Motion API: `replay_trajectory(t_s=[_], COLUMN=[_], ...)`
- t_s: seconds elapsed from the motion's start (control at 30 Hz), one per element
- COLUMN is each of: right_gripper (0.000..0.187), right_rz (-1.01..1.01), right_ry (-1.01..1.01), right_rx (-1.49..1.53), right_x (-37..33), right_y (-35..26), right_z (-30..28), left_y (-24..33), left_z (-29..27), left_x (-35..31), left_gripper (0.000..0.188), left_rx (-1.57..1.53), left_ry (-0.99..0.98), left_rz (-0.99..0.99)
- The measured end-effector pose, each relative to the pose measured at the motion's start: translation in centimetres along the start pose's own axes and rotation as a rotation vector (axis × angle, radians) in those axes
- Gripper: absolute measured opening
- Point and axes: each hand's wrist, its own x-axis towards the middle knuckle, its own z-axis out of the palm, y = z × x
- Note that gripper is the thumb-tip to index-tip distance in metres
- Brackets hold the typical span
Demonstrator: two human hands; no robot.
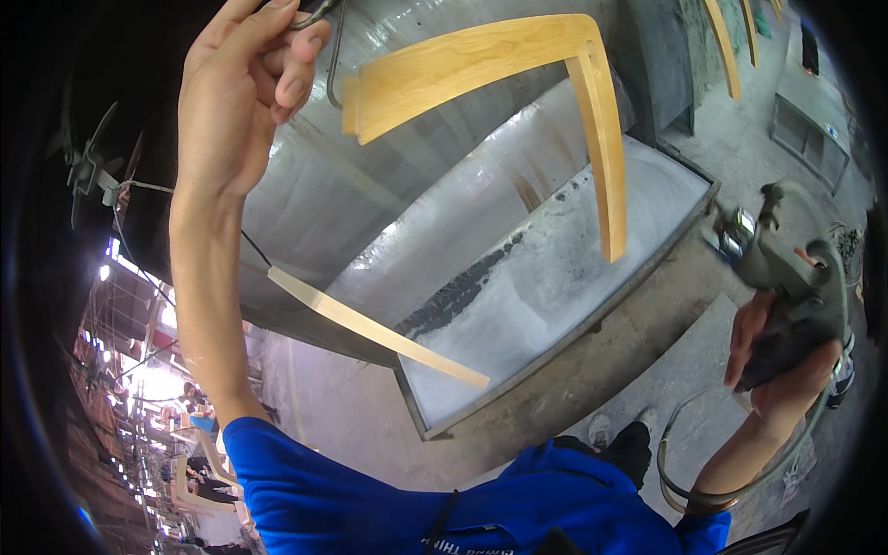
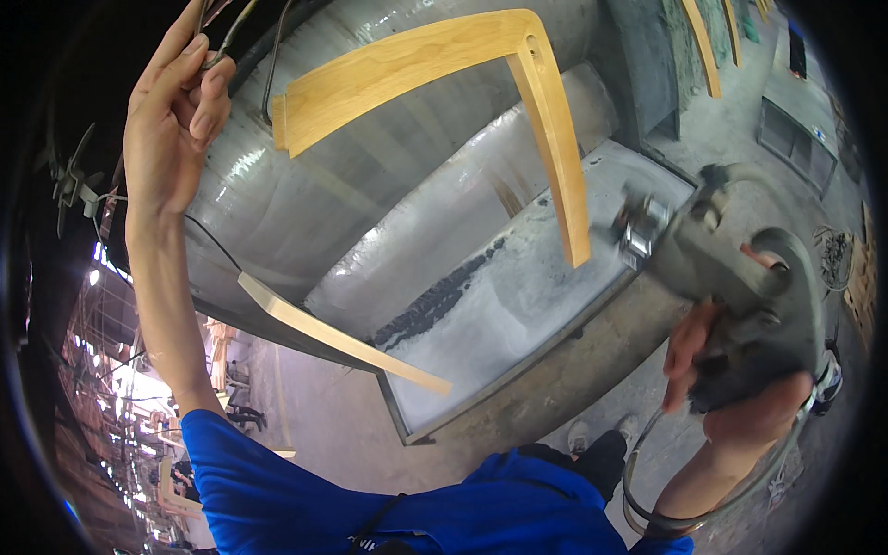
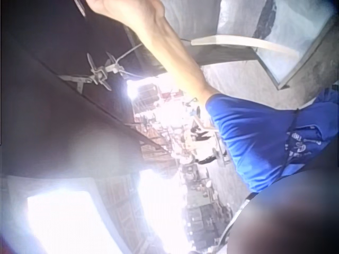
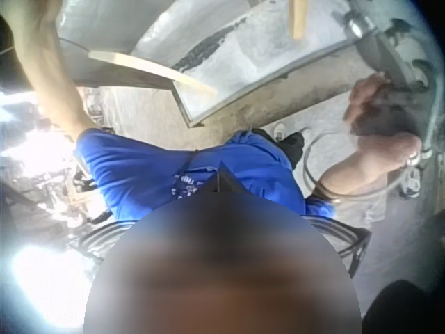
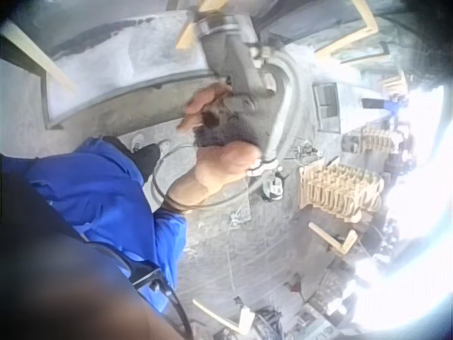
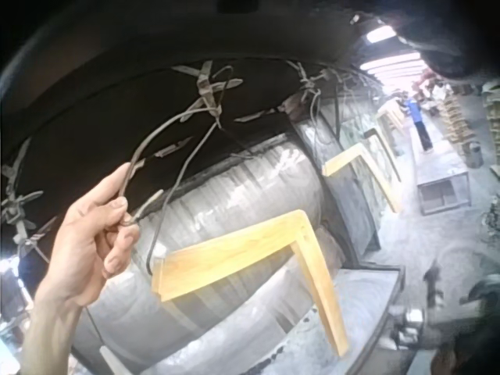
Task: The person uses a spray gun to apply finish to light-colored wooden chair frames in a workshop. They repeatedly pick up frames, spray both sides, and hang them on hooks to dry.
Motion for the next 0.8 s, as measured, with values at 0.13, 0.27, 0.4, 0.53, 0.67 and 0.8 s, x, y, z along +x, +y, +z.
replay_trajectory(t_s=[0.13,0.27,0.4,0.53,0.67,0.8], right_gripper=[0.101,0.092,0.087,0.085,0.09,0.09], right_rz=[-0.008,0.149,0.236,0.304,0.417,0.459], right_ry=[-0.034,-0.119,-0.174,-0.178,-0.136,-0.13], right_rx=[-0.052,-0.108,-0.237,-0.197,-0.116,-0.125], right_x=[-0.9,-2.5,-4.8,-6.9,-9.1,-10.5], right_y=[0.4,0.8,2.6,5.1,6.5,6.7], right_z=[-0.5,-0.4,0.0,-0.3,-0.7,-1.8], left_y=[-1.5,-4.3,-6.4,-8.7,-11.6,-12.4], left_z=[-0.6,-0.5,-0.2,0.8,2.6,3.8], left_x=[0.7,0.9,0.8,1.1,2.1,1.3], left_gripper=[0.061,0.066,0.064,0.07,0.073,0.071], left_rx=[0.127,0.103,0.298,0.261,0.242,0.326], left_ry=[-0.06,-0.006,-0.134,-0.162,-0.158,-0.23], left_rz=[-0.013,-0.106,-0.056,-0.109,-0.117,-0.129])
